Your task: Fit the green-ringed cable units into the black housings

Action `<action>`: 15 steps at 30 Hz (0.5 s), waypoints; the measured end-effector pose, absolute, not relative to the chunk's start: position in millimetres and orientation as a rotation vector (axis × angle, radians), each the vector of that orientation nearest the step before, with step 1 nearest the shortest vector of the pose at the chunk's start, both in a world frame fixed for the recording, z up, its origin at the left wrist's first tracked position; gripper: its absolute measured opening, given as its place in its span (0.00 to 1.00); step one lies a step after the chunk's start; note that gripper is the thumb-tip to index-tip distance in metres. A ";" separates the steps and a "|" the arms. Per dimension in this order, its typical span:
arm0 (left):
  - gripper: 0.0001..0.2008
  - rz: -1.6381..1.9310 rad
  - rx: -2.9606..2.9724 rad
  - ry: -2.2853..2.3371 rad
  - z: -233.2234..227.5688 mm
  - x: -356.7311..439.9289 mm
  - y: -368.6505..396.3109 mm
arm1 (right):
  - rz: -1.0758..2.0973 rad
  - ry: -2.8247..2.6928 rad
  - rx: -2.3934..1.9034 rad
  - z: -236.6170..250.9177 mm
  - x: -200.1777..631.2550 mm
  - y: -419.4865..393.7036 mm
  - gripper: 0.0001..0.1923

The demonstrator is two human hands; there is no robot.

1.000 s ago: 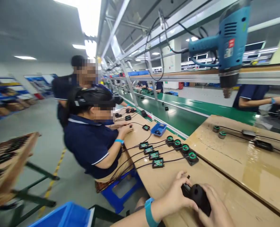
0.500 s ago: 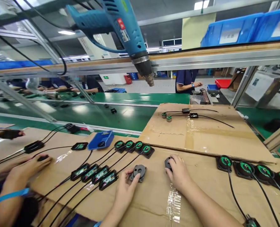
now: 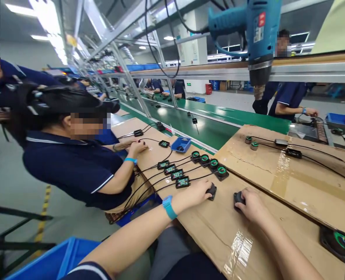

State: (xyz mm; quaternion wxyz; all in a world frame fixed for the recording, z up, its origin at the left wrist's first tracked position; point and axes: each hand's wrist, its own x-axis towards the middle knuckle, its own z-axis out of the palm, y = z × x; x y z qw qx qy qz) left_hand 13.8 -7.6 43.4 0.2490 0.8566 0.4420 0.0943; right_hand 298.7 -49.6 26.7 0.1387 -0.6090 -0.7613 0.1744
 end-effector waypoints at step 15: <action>0.23 0.978 1.162 1.109 48.7 31.2 -47.4 | 0.312 -1.976 -1.435 70.0 232.9 -85.6 0.13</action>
